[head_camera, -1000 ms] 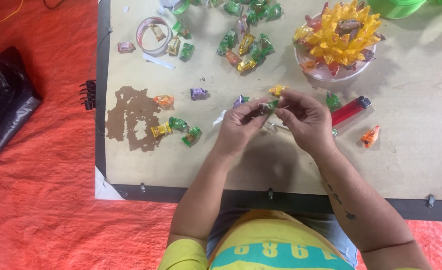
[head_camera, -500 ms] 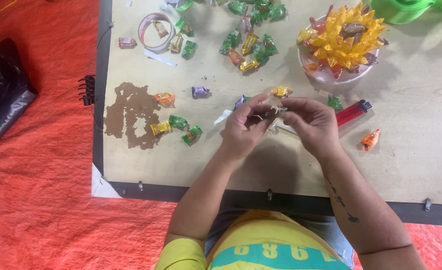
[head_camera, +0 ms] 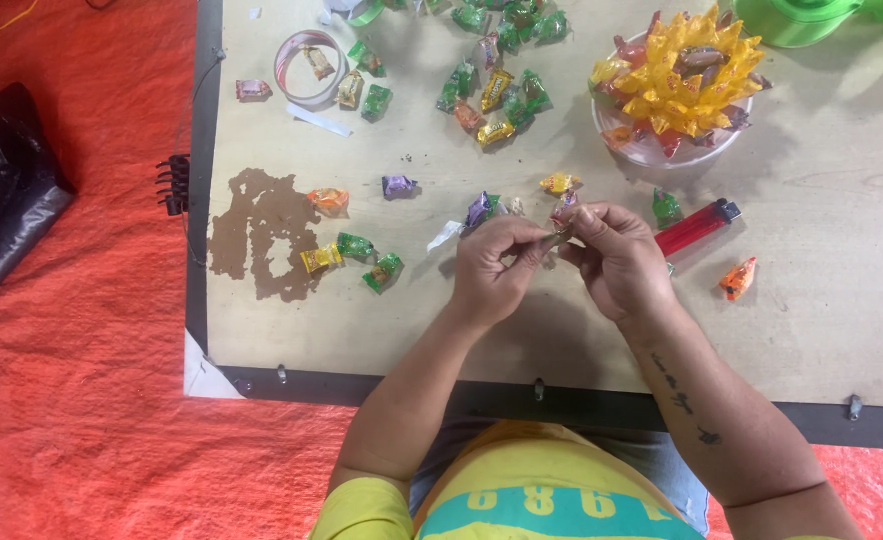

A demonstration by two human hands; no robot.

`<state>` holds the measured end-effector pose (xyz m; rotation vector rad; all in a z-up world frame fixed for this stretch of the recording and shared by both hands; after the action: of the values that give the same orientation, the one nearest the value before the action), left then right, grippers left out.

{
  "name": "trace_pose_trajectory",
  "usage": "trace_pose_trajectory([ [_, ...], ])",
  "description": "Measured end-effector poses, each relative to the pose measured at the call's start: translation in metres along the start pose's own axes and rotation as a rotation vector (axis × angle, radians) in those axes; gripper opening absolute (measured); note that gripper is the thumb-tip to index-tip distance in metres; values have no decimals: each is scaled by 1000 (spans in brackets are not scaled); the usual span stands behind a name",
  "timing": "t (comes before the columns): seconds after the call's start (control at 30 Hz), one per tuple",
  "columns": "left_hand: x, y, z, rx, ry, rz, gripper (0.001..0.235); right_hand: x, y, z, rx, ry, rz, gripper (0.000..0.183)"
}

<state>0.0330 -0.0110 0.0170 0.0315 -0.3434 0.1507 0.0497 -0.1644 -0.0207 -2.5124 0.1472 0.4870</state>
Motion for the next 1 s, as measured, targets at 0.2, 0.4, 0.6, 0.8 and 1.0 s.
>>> trace_pose_trajectory([
  [0.2,-7,2,14,399,-620,10,11,-5,-1,0,-7,121,25,14],
  [0.4,-11,-6,-8,115,-317,97,12,-4,4,-2,-120,387,-17,14],
  [0.6,-8,1,-1,-457,553,-62,25,-26,-25,-37,-643,815,-147,10],
  [0.8,-4,3,7,-332,419,-52,24,-15,-12,-25,-630,663,-118,10],
  [1.0,0,10,7,-243,297,-143,24,4,12,1,-281,175,-90,16],
])
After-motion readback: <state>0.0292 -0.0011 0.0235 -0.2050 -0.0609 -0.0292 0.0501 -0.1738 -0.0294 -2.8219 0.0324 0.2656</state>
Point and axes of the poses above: each hand's wrist, its own x-axis towards the middle knuckle, its own y-axis out of the back of the hand, z = x × y, the point moved 3 cm from there along x, towards the middle knuckle, and after that the axes turned 4 degrees about z, right-handed, at the moved point
